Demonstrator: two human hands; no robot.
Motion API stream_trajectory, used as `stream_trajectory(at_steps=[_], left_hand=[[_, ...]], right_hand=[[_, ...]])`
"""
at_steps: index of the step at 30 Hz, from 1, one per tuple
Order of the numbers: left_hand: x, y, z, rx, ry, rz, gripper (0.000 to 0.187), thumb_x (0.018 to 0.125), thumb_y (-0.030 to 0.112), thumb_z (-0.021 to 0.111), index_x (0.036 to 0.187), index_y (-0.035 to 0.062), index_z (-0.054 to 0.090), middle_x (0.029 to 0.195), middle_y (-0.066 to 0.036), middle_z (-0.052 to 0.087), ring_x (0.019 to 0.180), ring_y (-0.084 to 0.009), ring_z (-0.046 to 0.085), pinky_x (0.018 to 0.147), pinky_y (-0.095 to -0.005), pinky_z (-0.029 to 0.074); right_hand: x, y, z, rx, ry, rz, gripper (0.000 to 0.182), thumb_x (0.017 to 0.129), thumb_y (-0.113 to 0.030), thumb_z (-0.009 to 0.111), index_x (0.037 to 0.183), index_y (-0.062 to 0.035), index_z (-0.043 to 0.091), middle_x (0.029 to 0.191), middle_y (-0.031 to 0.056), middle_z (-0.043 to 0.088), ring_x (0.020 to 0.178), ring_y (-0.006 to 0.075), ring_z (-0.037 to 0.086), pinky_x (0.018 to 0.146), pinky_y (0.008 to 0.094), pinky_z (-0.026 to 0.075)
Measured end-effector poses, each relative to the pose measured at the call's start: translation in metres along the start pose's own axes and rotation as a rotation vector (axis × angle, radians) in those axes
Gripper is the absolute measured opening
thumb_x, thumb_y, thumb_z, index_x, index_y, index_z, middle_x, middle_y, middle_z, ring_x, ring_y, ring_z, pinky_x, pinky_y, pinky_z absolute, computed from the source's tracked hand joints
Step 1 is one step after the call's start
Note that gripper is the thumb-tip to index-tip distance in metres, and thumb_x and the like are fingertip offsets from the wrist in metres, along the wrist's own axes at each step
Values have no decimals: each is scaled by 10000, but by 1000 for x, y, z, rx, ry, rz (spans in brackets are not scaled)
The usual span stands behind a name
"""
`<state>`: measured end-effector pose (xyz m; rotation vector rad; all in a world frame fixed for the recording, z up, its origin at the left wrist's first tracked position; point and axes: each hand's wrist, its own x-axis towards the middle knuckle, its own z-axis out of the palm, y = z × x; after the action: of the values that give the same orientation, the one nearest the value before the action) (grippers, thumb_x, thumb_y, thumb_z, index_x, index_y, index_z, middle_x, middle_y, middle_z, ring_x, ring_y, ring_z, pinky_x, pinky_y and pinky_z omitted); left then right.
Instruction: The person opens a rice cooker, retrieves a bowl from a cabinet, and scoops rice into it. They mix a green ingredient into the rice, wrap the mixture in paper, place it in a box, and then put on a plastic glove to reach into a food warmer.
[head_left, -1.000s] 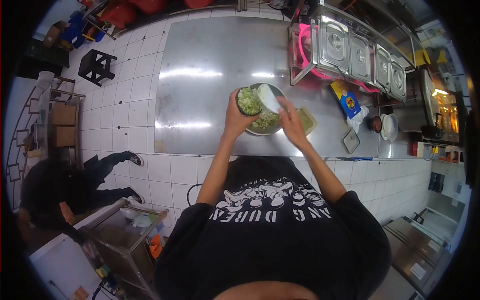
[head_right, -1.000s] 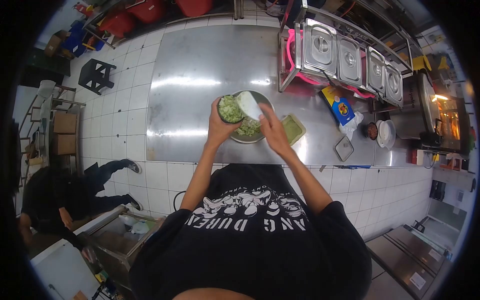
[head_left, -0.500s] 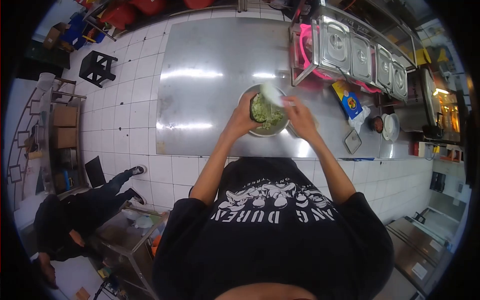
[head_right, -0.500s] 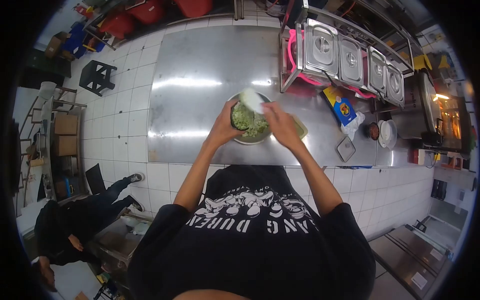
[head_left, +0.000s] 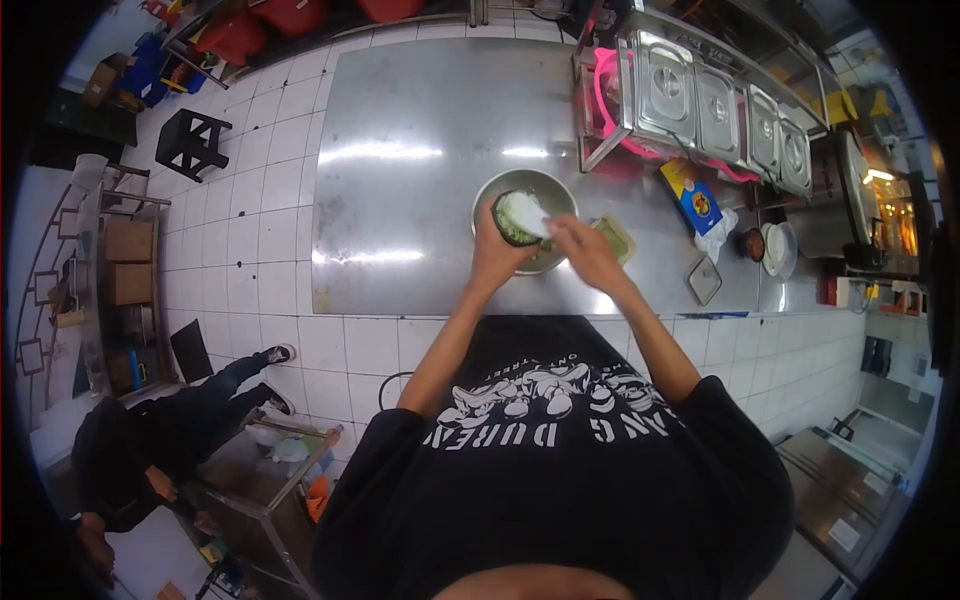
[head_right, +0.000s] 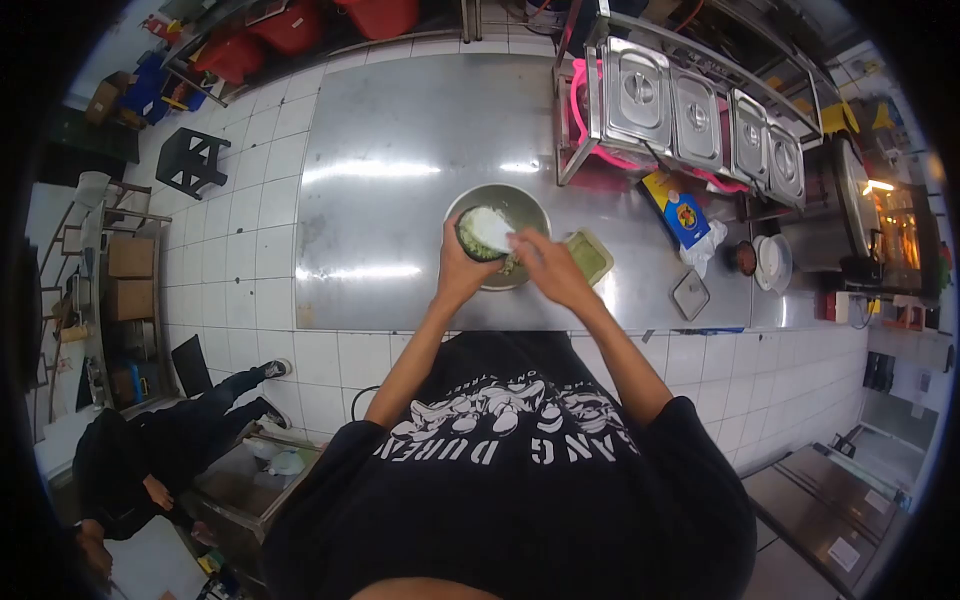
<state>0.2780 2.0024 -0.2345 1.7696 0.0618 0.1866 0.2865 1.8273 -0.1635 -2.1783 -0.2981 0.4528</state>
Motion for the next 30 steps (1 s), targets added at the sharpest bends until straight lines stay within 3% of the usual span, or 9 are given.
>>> stream_trajectory(at_steps=[3, 6, 11, 14, 17, 21, 26, 29, 30], left_hand=[[0, 7, 0, -40, 79, 35, 918, 546, 73, 879, 1318, 40, 386, 1223, -163, 505, 1178, -320, 508, 1002, -387, 420], [-3, 2, -8, 10, -27, 74, 941, 550, 64, 881, 1337, 45, 364, 1252, -166, 503, 1203, -316, 505, 1004, -382, 425], [3, 7, -13, 31, -53, 115, 942, 555, 43, 873, 1343, 51, 357, 1263, -165, 517, 1202, -308, 519, 1007, -380, 428], [9, 5, -13, 39, -92, 130, 934, 551, 49, 876, 1336, 50, 369, 1265, -157, 511, 1210, -306, 509, 1011, -379, 426], [6, 7, -20, 25, -87, 105, 931, 549, 52, 876, 1335, 49, 378, 1267, -151, 506, 1219, -305, 501, 1015, -377, 422], [9, 1, -20, 33, -137, 90, 931, 542, 48, 873, 1334, 55, 384, 1270, -149, 507, 1217, -305, 505, 1016, -379, 422], [3, 1, -18, 69, -100, 63, 879, 568, 95, 863, 1309, 34, 394, 1199, -152, 551, 1148, -279, 550, 976, -367, 446], [-1, -1, -14, 27, 51, -40, 898, 561, 102, 865, 1310, 30, 374, 1185, -161, 562, 1124, -281, 564, 968, -372, 454], [0, -2, -12, 68, 33, 0, 905, 564, 104, 865, 1311, 26, 361, 1176, -164, 569, 1110, -282, 572, 965, -372, 460]], right_hand=[[5, 9, 4, 236, 107, 199, 328, 1001, -346, 472, 1198, -107, 583, 1050, 237, 652, 1006, 450, 597, 847, 451, 462], [-5, 2, 14, 51, 73, 46, 336, 1004, -337, 480, 1177, -73, 593, 968, 170, 673, 900, 291, 654, 791, 355, 475], [5, 20, -4, 360, 33, 199, 334, 1003, -337, 486, 1179, -73, 589, 975, 189, 674, 915, 344, 652, 810, 377, 473], [2, 11, 7, 86, 109, -81, 333, 1013, -311, 477, 1159, -31, 583, 851, 142, 648, 750, 206, 598, 749, 341, 476], [8, 19, -4, 397, 102, 122, 332, 1006, -331, 483, 1147, -51, 591, 849, 169, 638, 753, 240, 603, 755, 353, 475], [2, 15, 12, 81, 70, -28, 307, 1004, -315, 489, 1137, -63, 600, 880, 141, 656, 789, 199, 609, 756, 335, 476], [-6, 8, 19, 51, 50, 3, 326, 1001, -324, 488, 1195, -76, 572, 1007, 205, 672, 914, 363, 656, 824, 386, 480], [0, 13, 8, 280, 204, 98, 340, 999, -324, 487, 1203, -64, 564, 1056, 222, 660, 985, 414, 631, 847, 409, 476], [-3, 20, 20, 84, 108, 20, 335, 996, -321, 495, 1184, -58, 581, 1010, 212, 664, 925, 372, 644, 828, 405, 479]])
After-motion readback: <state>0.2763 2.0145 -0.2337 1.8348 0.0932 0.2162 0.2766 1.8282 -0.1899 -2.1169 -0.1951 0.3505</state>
